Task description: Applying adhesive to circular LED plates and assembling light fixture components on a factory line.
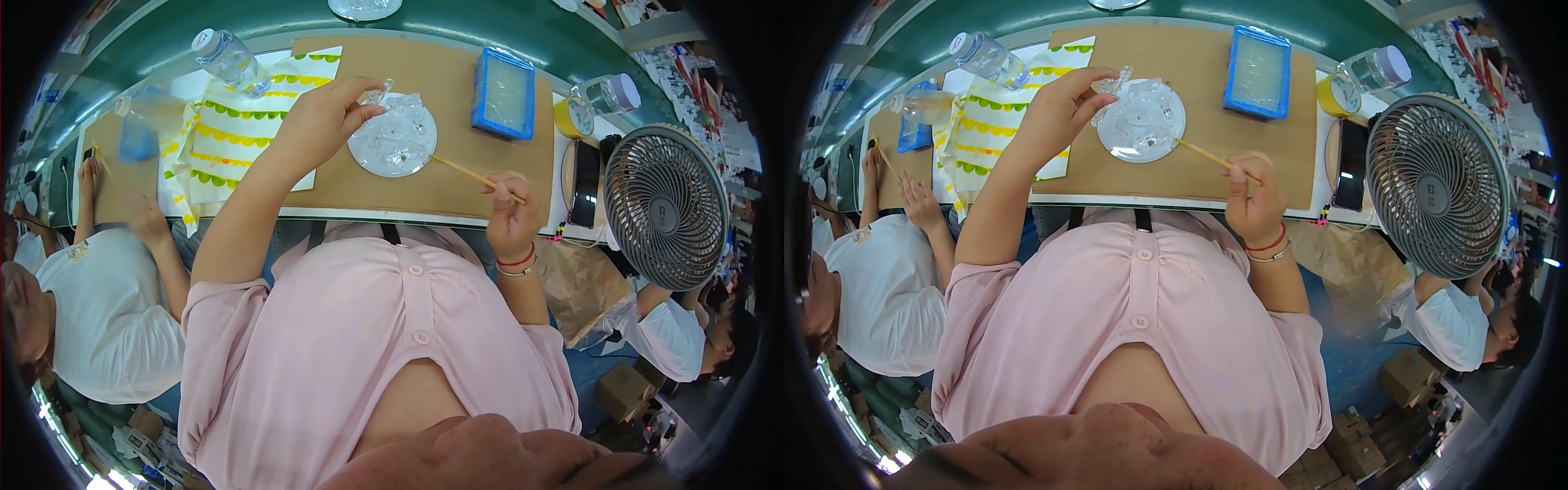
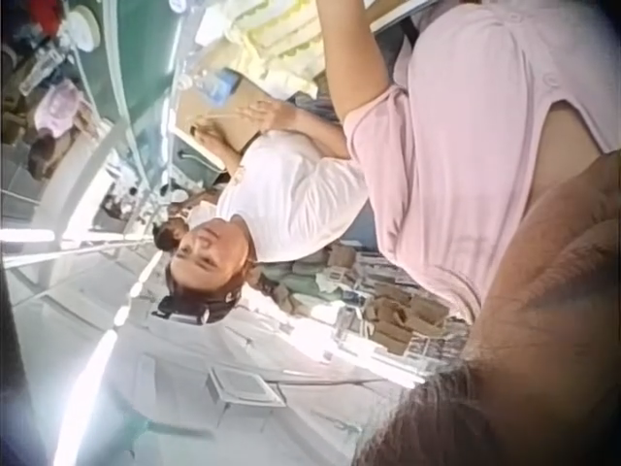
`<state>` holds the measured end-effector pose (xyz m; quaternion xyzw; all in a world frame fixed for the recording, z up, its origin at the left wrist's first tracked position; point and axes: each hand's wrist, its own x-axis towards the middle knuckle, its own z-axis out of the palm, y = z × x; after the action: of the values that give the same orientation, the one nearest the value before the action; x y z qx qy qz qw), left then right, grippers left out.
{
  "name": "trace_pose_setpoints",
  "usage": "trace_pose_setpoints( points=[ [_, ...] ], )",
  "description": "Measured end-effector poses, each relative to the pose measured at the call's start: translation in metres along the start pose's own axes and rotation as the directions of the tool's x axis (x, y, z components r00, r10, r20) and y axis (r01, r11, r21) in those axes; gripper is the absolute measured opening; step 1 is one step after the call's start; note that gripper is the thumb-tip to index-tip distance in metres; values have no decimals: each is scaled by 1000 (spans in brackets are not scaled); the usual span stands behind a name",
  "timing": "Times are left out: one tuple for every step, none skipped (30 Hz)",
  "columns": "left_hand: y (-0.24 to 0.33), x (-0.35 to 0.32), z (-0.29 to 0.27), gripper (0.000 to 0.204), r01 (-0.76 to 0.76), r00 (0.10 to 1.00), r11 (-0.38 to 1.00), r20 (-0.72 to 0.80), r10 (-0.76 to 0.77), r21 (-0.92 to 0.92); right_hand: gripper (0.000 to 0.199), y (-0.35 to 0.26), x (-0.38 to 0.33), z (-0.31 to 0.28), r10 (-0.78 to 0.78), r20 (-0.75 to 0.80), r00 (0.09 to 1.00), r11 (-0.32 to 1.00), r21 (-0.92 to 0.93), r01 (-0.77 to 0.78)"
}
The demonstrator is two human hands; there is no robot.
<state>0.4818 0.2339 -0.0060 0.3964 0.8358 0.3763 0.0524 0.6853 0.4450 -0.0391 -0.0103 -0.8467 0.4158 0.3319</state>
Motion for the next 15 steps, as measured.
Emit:
trace_pose_setpoints(
  points=[
    [2,1,-2,32,15,1000,1000,14,-15,-15,1,1,0,-4,-8,-3,1000,1000,4,8],
    [3,3,-4,32,31,999,999,29,-31,-30,5,3,0,-10,27,-16,1000,995,96,-26],
    [4,2,-6,32,28,999,999,25,-28,-24,9,3,-1,-13,64,-25,998,980,188,-58],
    [7,3,-9,33,41,999,998,37,-39,-55,9,0,-1,-15,48,-34,998,981,188,-40],
    [11,10,-9,33,39,998,995,51,-35,-88,9,3,-3,-19,66,-69,995,974,221,-50],
    [15,8,-11,33,8,999,997,40,-5,-83,9,4,-4,-23,84,-104,991,966,254,-56],
    [19,9,-14,28,4,1000,998,-30,-6,-68,9,9,-5,-28,50,-139,989,973,232,-16],
    [21,15,-17,25,0,995,999,-103,-6,-54,9,14,-9,-28,-23,-177,984,979,194,58],
    [26,32,-21,25,-52,991,998,-123,46,-48,10,17,-5,-32,-98,-213,972,979,153,132],
    [30,45,-22,20,-157,971,988,-179,156,13,10,16,-3,-38,-123,-239,963,979,131,158],
    [37,54,-22,17,-243,940,967,-227,255,80,11,15,-4,-45,-203,-212,956,977,22,212],
    [52,72,-23,18,-303,923,950,-223,313,79,13,15,-3,-51,-278,-178,944,960,-86,267],
    [63,87,-20,18,-315,916,944,-228,329,96,13,18,-5,-53,-293,-193,936,956,-86,282],
    [72,105,-17,19,-320,939,937,-82,333,143,14,23,-8,-53,-338,-195,921,940,-115,321],
    [82,125,-13,21,-330,944,924,64,324,191,16,28,-9,-55,-383,-195,903,922,-145,360]
  ],
)
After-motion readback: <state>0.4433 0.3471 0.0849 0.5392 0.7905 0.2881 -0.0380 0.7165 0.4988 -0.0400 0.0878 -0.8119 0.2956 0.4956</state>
